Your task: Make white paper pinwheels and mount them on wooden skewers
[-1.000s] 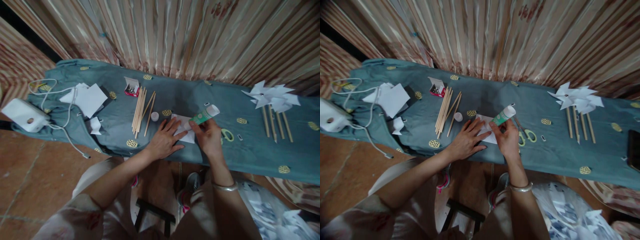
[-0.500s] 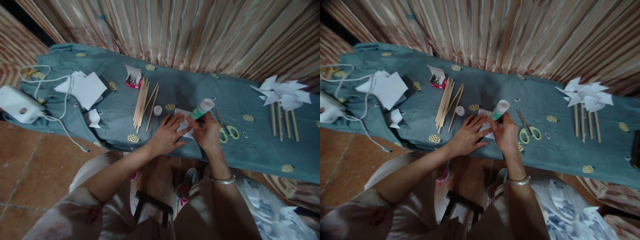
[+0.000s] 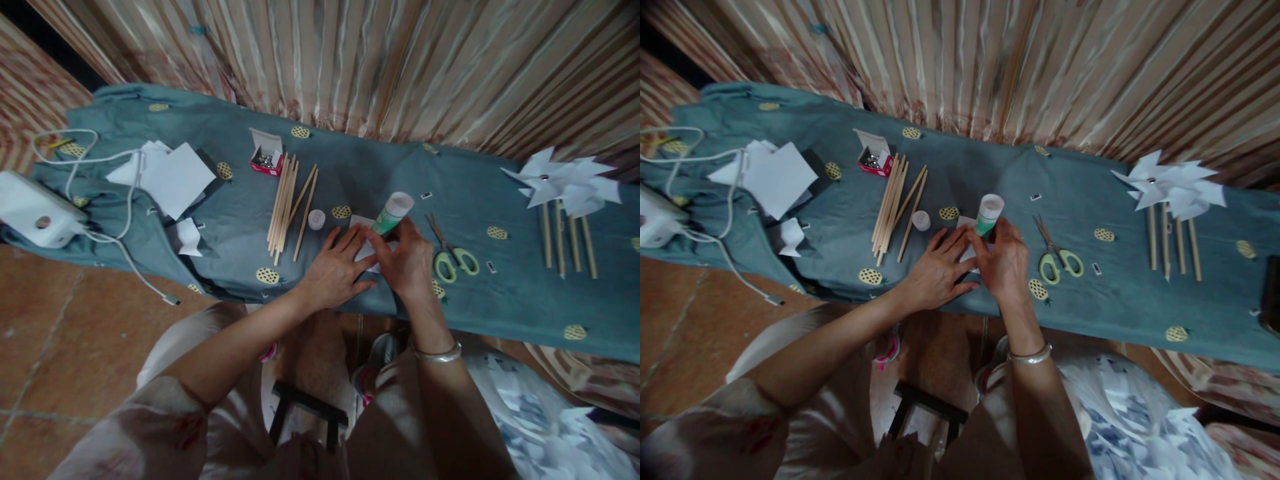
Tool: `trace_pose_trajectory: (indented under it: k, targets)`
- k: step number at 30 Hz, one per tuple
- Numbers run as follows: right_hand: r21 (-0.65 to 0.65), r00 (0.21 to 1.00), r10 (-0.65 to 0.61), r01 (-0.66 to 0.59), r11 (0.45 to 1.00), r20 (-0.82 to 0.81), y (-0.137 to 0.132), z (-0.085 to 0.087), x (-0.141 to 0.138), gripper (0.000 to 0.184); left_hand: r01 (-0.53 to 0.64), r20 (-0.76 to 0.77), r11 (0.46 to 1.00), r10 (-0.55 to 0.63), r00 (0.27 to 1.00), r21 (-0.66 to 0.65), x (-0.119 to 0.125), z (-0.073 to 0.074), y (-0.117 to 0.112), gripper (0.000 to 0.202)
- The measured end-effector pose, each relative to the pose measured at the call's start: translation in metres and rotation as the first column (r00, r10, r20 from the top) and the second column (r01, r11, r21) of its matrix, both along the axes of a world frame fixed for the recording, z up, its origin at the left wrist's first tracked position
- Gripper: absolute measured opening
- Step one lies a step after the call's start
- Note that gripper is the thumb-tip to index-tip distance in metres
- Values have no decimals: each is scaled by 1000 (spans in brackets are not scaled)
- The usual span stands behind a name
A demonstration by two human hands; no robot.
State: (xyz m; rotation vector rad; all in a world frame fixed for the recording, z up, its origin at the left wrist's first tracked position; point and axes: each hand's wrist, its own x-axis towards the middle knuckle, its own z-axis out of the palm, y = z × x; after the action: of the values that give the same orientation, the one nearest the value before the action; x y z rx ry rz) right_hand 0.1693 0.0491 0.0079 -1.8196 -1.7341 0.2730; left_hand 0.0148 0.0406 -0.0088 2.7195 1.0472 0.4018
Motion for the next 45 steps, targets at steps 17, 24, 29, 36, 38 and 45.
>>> trace_pose_trajectory:
  k: [17,24,29,36,38,45]
  targets:
    - [-20,997,65,-64,998,43,-7,2,5,42,7,18,1000,-7,1000,13,0,-6,1,49]
    - [-18,996,80,-80,997,30,-13,-2,11,42,8,2,1000,-8,1000,0,0,-4,1,49]
    - [-36,999,46,-47,998,-27,-18,-5,15,39,14,4,1000,-14,1000,11,-1,-5,1,51]
    - [-45,989,-18,12,999,-145,-22,-6,15,37,12,2,1000,-12,1000,2,0,-5,2,49]
    - [-43,985,-40,33,999,-166,-22,-6,14,35,11,4,1000,-11,1000,0,0,-5,2,49]
    - [-74,960,-118,103,992,-255,-20,-8,16,31,10,2,1000,-10,1000,-12,-1,-5,2,52]
